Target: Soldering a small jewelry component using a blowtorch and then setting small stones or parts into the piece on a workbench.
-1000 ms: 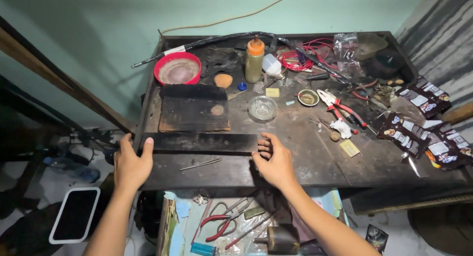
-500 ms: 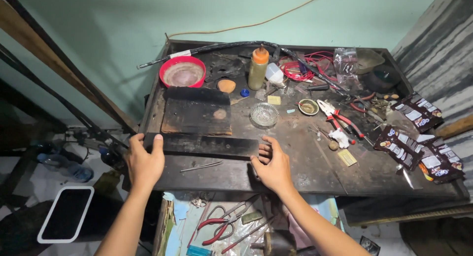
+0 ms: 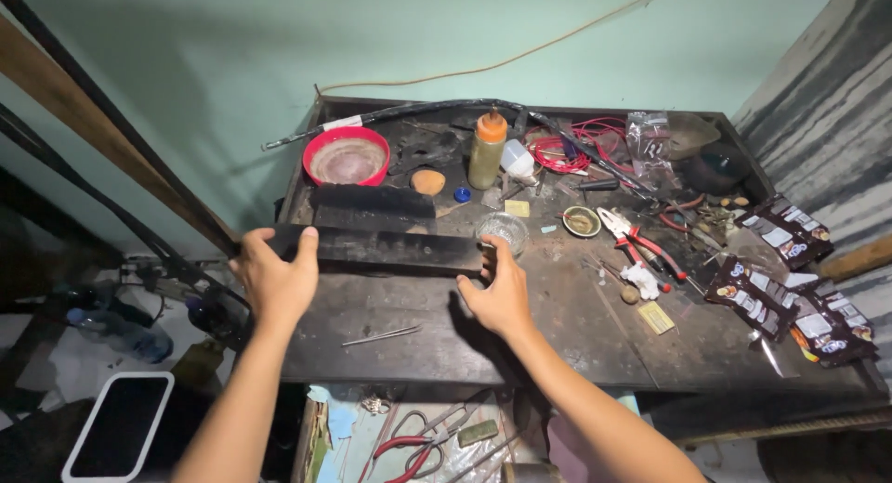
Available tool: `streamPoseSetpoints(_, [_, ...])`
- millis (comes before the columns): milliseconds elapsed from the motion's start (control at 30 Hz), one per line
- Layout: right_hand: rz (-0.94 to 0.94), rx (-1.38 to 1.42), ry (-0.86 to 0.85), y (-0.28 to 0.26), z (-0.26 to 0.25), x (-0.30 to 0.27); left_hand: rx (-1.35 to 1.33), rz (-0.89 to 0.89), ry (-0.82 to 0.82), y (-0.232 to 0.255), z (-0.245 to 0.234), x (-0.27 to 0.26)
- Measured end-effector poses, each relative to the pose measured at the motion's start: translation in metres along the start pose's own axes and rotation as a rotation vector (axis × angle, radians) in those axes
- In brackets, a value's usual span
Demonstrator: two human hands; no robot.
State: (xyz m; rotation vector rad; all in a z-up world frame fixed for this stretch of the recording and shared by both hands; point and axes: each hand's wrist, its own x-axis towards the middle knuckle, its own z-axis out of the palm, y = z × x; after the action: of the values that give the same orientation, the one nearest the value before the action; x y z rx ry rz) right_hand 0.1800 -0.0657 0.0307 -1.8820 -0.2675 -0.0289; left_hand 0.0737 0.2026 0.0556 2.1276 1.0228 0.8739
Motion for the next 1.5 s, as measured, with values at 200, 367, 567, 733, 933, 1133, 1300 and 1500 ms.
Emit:
streamPoseSetpoints(200, [-0.023, -0.054, -0.017, -0.007, 0.003, 0.004, -0.018, 0.121, 0.121, -0.019, 0.042, 0.011])
streamPoseSetpoints(367, [-0.138, -0.084, 0.010, -0.011, 0.001, 0.011, -0.006, 0.243, 0.262, -0.026, 0.066, 0.026])
streamPoseSetpoints(567, [-0.176, 0.024, 0.002, 0.001, -0.008, 0.009, 0.029, 0.215, 0.144, -0.035, 0.064, 0.036])
streamPoseSetpoints(733, [-0.253, -0.112, 0.162, 0.040, -0.084, -0.005, -0.097, 0.622, 0.189, -0.018, 0.022, -0.033])
streamPoseSetpoints(933, [-0.344, -0.304, -0.062, 0.030, -0.147, -0.054, -0.266, 0.795, -0.179, 0.016, -0.005, -0.135])
streamPoseSetpoints(1133, [-0.436, -0.287, -0.221, 0.038, -0.131, -0.078, -0.189, 0.821, -0.753, 0.046, 0.034, -0.187])
streamPoseSetpoints(1300, [-0.444, -0.346, -0.328, 0.045, -0.118, -0.078, -0.101, 0.778, -0.784, 0.059, 0.077, -0.200])
streamPoseSetpoints(1500, [-0.442, -0.330, -0.336, 0.055, -0.114, -0.079, -0.127, 0.712, -0.684, 0.048, 0.081, -0.188])
